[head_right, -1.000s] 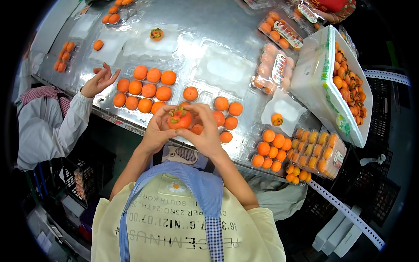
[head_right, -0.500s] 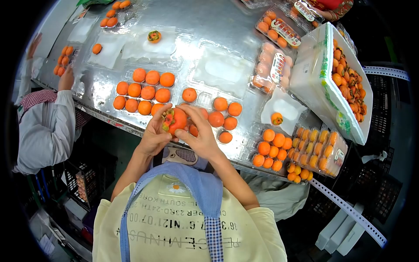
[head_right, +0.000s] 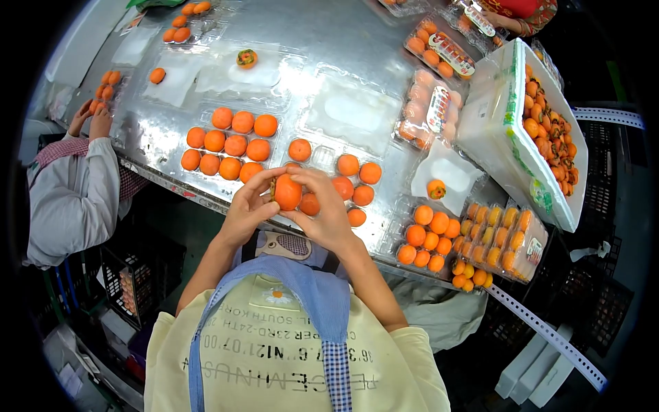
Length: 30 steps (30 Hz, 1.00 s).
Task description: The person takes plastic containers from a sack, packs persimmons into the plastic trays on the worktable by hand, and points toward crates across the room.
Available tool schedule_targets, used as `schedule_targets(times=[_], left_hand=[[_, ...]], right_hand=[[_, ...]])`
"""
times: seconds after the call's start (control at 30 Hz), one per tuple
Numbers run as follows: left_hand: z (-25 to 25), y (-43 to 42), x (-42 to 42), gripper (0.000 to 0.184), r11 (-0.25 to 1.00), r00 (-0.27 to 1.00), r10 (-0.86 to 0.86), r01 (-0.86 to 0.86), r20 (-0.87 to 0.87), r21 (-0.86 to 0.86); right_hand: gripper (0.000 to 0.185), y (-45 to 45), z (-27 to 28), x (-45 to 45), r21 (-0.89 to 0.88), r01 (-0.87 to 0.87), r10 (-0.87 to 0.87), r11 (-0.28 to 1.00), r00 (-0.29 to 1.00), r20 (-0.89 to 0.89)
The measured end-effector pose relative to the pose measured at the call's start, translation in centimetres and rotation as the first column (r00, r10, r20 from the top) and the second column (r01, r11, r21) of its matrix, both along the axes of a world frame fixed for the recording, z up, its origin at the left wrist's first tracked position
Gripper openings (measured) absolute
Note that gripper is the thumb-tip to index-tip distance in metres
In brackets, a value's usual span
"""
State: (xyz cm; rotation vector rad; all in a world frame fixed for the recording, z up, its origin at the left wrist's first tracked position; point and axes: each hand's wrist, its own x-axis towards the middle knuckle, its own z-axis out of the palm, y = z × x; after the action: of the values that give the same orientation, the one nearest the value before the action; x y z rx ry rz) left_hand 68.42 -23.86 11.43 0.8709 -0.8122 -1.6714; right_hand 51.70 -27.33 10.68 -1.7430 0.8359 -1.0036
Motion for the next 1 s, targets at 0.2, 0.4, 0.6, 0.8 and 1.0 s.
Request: schedule_targets(times=[0.2, 0.4, 0.6, 0.8, 1.0], left_hand=[[-0.3, 1.2, -1.1, 0.048, 0.997, 0.996, 0.032, -0.037, 0.082, 0.071], [-1.2, 2.7, -2.7, 0.046, 0.991, 0.998, 0.03, -0.037, 0.053, 0.13], [-2.0, 4.1, -4.4, 0.043, 0.967, 0.997, 0.06, -0.049, -0.038, 0.249], [-1.5, 5.1, -7.1, 0.051, 0.986, 0.996, 0.084, -0.077, -0.043, 0.146], [-1.0, 5.6, -9.4, 0.071, 0.991, 0.996, 0.06, -0.052, -0.061, 0.122]], right_hand=[[0.058, 0.9, 0.1, -1.0, -0.079, -0.018, 0.01, 0.997, 0.995, -0.1], [0.058, 1.0, 2.1, -2.7, -0.094, -0.118, 0.098, 0.989, 0.976, -0.192], [0.058, 2.1, 1.6, -4.6, -0.195, -0.19, 0.149, 0.962, 0.967, -0.205], [0.061, 3.6, 3.0, -7.0, -0.015, -0.196, 0.193, 0.98, 0.973, -0.129], [0.055, 4.6, 1.9, -9.5, 0.018, -0.182, 0.181, 0.983, 0.952, -0.248]])
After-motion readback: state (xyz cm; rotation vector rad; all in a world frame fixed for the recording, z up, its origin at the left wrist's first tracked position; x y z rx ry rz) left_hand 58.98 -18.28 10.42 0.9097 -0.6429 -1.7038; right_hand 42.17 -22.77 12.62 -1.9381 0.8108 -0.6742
